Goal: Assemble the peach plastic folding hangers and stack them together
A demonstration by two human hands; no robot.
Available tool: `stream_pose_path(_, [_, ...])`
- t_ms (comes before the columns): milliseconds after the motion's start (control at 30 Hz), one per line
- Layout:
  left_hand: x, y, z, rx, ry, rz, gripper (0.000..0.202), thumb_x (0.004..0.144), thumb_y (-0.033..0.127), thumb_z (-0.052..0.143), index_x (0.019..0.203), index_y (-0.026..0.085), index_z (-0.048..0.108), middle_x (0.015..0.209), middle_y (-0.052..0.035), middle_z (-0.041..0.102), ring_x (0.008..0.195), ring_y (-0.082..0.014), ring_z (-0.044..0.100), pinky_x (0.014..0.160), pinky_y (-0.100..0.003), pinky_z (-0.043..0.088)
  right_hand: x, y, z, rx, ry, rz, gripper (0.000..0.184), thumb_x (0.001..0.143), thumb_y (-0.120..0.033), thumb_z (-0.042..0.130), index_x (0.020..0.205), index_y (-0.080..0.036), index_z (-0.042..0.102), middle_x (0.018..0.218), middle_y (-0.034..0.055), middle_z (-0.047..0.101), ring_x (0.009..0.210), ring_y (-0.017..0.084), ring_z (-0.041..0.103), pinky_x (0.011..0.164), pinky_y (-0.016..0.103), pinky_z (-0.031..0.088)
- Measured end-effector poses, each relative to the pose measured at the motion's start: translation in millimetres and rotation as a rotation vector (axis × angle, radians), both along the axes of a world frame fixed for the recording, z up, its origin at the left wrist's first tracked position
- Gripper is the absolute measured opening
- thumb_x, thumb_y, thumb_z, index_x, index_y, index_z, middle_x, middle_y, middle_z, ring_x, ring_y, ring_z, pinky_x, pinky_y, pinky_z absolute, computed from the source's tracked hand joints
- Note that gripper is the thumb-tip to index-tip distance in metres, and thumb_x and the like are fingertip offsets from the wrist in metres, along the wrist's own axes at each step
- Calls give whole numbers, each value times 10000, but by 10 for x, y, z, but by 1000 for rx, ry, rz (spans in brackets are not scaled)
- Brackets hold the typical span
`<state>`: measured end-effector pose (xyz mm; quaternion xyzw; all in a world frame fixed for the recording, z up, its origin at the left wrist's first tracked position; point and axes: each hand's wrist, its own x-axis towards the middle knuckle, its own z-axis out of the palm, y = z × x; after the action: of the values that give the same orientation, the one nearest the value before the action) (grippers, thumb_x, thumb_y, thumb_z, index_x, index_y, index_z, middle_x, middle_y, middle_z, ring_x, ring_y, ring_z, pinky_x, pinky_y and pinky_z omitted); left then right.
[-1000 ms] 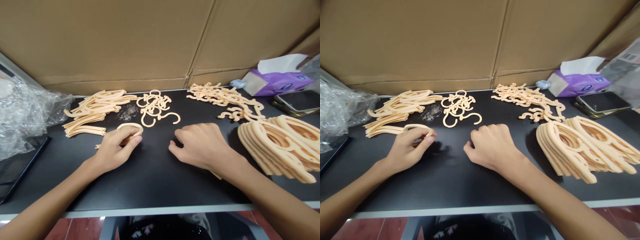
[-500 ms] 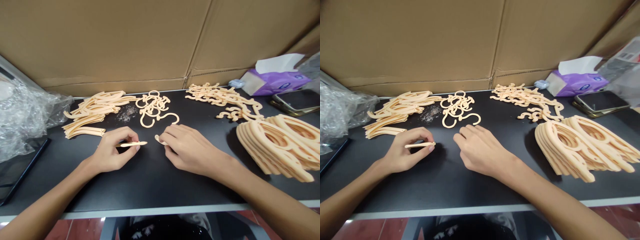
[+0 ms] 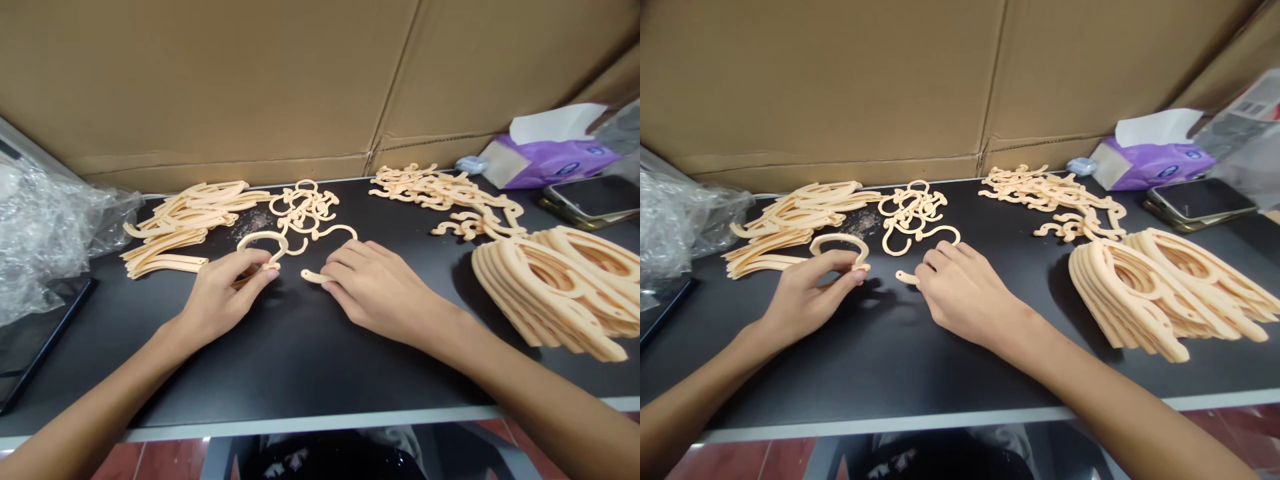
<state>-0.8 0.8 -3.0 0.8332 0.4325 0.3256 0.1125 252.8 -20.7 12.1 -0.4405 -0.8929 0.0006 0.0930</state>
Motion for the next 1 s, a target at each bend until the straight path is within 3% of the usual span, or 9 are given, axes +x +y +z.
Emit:
stream_pose_path(200, [20, -46, 22, -119, -41, -83, 141, 951, 295, 648, 979, 168, 702, 811, 25, 734, 646, -75, 663, 648, -146, 525, -37, -1, -66, 45, 96, 17, 244, 1033, -259, 462, 1006, -130, 667, 904, 81, 715, 826, 216, 646, 820, 353, 399])
stream_pose_path(400, [35, -61, 14, -46, -39, -149, 90, 936, 214, 658, 986, 158, 709, 871, -5, 757, 725, -92, 698, 704, -151, 545, -47, 17, -79, 26, 71, 12, 181, 1016, -192, 478, 1022, -152, 655, 897, 60, 689, 818, 201, 619, 752, 327, 366])
stream_pose_path(567, [18, -34, -28, 18, -27, -238, 83, 925, 166, 669, 1000, 148, 696, 915, -39, 760, 765, -118, 717, 692, -169, 553, -33, 4, -94, 96, 72, 57, 223, 1014, -190, 477, 1083, -187, 689, 870, 46, 665, 798, 188, 571, 722, 319, 334])
stream_pose_path(833, [-34, -21, -61, 178, 18, -378, 216, 911, 91, 681, 1120, 142, 684, 1008, -70, 763, 860, -129, 718, 824, -203, 555, -33, -6, -100, 291, 30, 110, 206, 997, -235, 530, 999, -170, 725, 787, 53, 660, 750, 198, 536, 684, 332, 292])
stream_pose_path(1000, [-34, -1, -32, 157, 67, -456, 211, 928, 61, 635, 1115, 146, 678, 1020, -77, 745, 905, -147, 704, 828, -243, 555, -32, -11, -109, 305, -1, 140, 207, 976, -170, 520, 1028, -165, 720, 773, 49, 655, 726, 188, 513, 678, 334, 260])
